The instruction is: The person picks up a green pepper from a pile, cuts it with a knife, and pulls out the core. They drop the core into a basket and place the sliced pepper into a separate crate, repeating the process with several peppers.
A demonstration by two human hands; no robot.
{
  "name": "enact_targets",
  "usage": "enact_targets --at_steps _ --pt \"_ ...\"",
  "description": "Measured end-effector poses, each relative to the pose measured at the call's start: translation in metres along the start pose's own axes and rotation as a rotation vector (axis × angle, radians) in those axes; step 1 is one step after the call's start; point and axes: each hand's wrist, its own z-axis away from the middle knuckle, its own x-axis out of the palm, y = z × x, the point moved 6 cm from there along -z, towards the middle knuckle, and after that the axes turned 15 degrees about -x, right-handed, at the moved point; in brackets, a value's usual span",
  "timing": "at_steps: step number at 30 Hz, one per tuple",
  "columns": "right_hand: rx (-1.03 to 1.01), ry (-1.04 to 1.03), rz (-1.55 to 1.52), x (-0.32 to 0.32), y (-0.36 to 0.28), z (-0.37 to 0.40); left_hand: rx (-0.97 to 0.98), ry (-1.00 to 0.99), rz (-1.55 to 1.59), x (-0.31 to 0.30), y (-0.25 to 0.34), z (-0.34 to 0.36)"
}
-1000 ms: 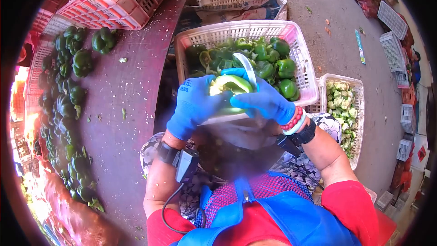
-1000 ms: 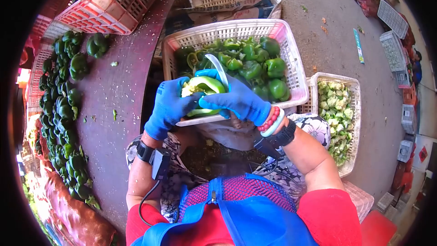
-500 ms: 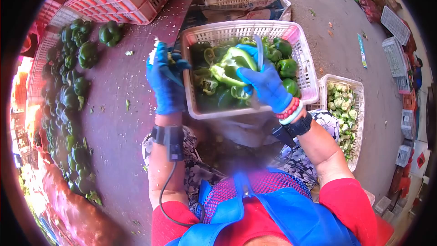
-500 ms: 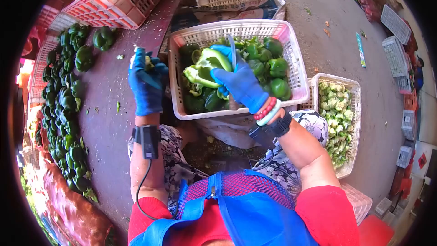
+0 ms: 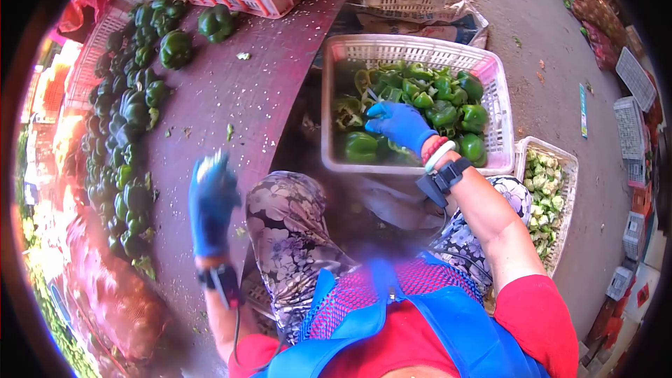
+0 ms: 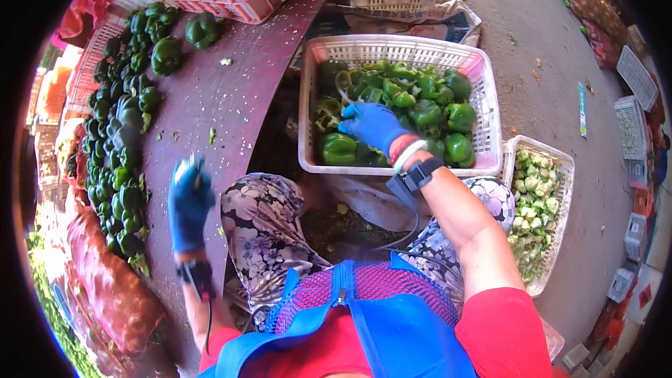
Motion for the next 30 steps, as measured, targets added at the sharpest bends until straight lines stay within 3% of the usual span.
enact_targets --at_steps 1,2,3,4,5,7,9,10,12,13,14,15,16,17,18,19,20,21,22,24,26,29,30 --pt "-0.064 -0.047 0.034 0.012 0.008 -0.002 -0.191 -0.180 -0.059 -0.015 -0.061 0.034" --pt "-0.127 -0.096 0.069 0.024 0.009 -0.004 -0.871 -0.207 0.541 -0.031 -0.083 0.074" --pt "-0.191 -0.145 0.104 0.036 0.009 -0.007 -0.936 -0.206 0.464 -0.048 -0.091 0.119" --pt "-0.175 -0.162 0.170 0.047 0.012 -0.007 -0.995 -0.365 0.334 -0.063 -0.095 0.161" --pt "-0.160 -0.179 0.237 0.057 0.013 -0.008 -1.177 -0.370 0.277 -0.073 -0.111 0.209" --pt "-0.129 -0.219 0.325 0.069 0.016 -0.014 -1.352 -0.573 -0.093 -0.082 -0.151 0.311" --pt "-0.107 -0.224 0.379 0.072 0.019 -0.016 -1.563 -0.773 0.003 -0.077 -0.189 0.423" --pt "-0.110 -0.231 0.405 0.077 0.019 -0.020 -1.623 -0.686 0.009 -0.076 -0.153 0.426" --pt "-0.203 -0.282 0.441 0.091 0.049 -0.026 -1.121 -0.840 -0.551 -0.059 -0.249 0.515" --pt "-0.119 -0.359 0.430 0.092 0.046 -0.026 -1.173 -0.805 -0.723 -0.059 -0.239 0.494" --pt "-0.149 -0.297 0.285 0.093 0.054 -0.022 -1.508 -0.807 -0.404 -0.068 -0.160 0.392" --pt "-0.201 -0.245 0.145 0.096 0.064 -0.022 -1.342 -0.523 -0.314 -0.076 -0.167 0.368" --pt "-0.116 -0.301 0.227 0.091 0.079 -0.023 -1.151 -0.388 -0.419 -0.087 -0.187 0.338" --pt "-0.146 -0.260 0.164 0.081 0.082 -0.019 -1.252 -0.184 -0.283 -0.109 -0.181 0.303" --pt "0.326 -0.370 -0.039 0.062 0.043 -0.006 -1.312 0.040 -0.136 -0.130 -0.175 0.268" --pt "0.372 -0.364 -0.253 0.050 0.048 -0.001 -1.121 0.229 -0.548 -0.155 -0.198 0.245" --pt "0.383 -0.346 -0.416 0.036 0.061 0.001 -1.114 0.400 -0.539 -0.176 -0.219 0.232" --pt "0.572 -0.238 -0.630 0.023 0.069 0.005 -1.122 0.495 -0.564 -0.197 -0.241 0.223" --pt "0.581 -0.112 -0.657 0.007 0.077 0.004 -1.125 0.588 -0.587 -0.215 -0.261 0.213" --pt "0.586 -0.014 -0.756 -0.023 0.071 0.006 -1.234 0.662 -0.539 -0.248 -0.309 0.204" --pt "0.488 0.332 -0.963 -0.049 0.064 0.009 -1.236 0.761 -0.554 -0.274 -0.353 0.200" --pt "0.514 0.537 -0.863 -0.063 0.079 0.028 -1.257 0.787 -0.514 -0.297 -0.383 0.198" --pt "0.557 0.452 -0.856 -0.063 0.086 0.038 -1.295 0.778 -0.515 -0.302 -0.389 0.196"
